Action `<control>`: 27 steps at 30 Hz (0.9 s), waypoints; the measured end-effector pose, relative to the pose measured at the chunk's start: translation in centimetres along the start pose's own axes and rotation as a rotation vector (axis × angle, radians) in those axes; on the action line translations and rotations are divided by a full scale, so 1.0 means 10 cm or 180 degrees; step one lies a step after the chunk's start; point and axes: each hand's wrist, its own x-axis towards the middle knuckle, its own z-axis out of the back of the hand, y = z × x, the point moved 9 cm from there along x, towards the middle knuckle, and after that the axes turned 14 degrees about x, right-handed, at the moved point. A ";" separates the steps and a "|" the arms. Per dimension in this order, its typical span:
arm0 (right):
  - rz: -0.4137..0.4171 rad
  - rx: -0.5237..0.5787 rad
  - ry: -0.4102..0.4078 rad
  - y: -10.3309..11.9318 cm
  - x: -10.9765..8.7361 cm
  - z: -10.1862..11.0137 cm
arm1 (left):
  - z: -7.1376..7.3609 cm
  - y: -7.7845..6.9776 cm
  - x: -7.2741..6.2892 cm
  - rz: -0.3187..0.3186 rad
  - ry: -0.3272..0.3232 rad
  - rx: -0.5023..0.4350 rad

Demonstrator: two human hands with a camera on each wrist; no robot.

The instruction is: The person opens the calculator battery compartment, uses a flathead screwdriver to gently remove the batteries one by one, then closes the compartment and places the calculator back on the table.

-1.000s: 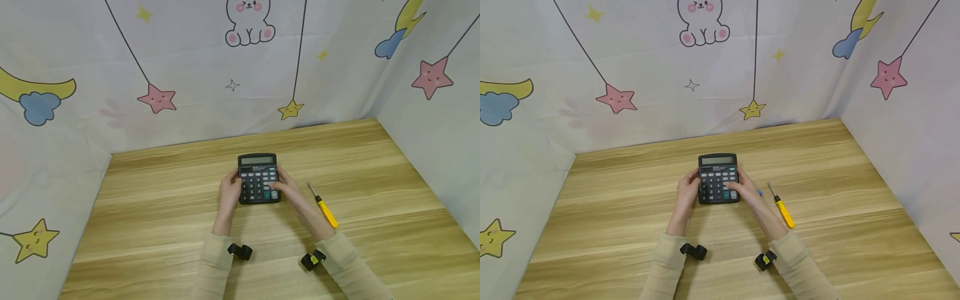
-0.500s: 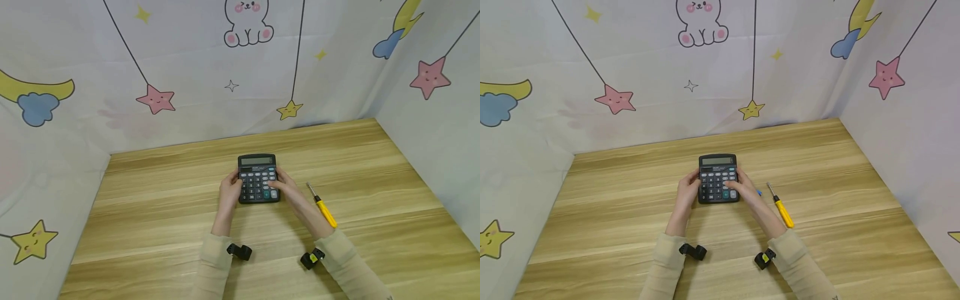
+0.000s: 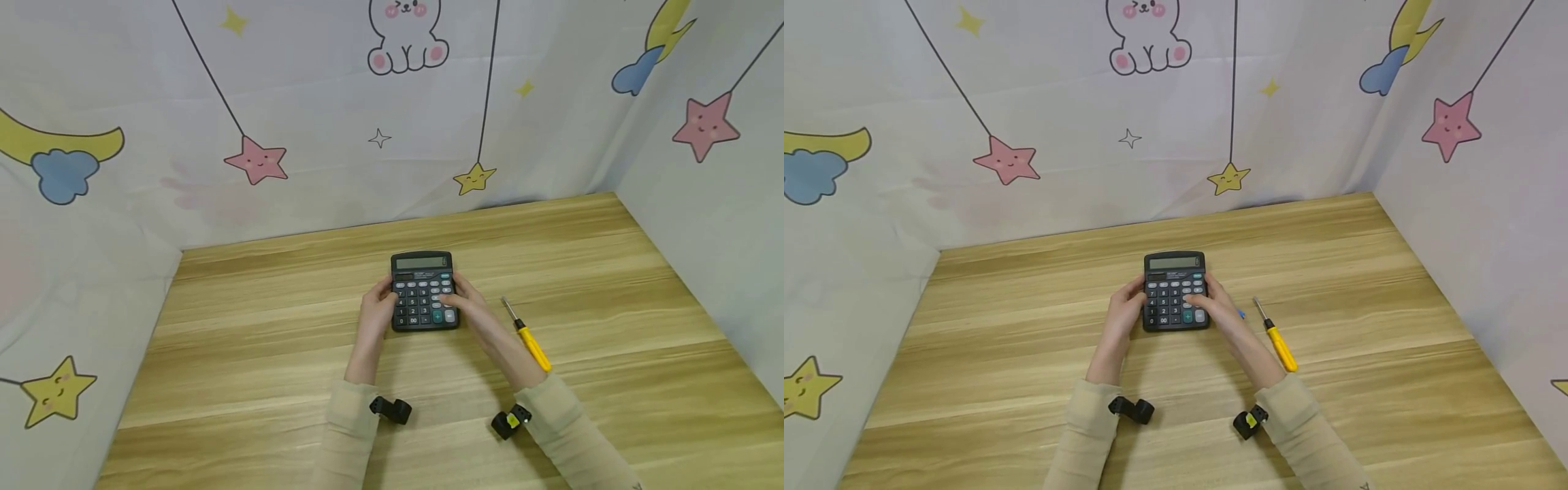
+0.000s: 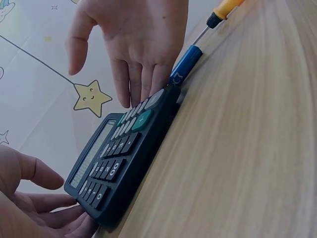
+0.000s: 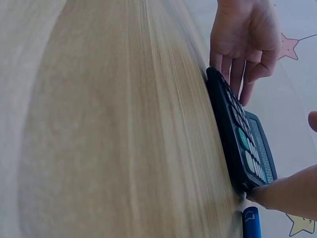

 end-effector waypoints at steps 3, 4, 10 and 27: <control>0.0009 0.0013 0.0008 0.00 0.01 -0.01 | 0.00 0.02 0.01 0.0005 0.0006 0.0001; 0.0017 0.0017 0.0022 0.00 0.01 -0.01 | 0.00 0.02 0.01 0.0008 0.0008 -0.0002; 0.0021 0.0018 0.0040 0.00 0.01 -0.02 | 0.00 0.04 0.01 0.0013 0.0012 0.0027; 0.0214 -0.0519 -0.0005 0.03 -0.07 0.04 | -0.05 -0.12 -0.17 -0.0500 0.0278 0.0579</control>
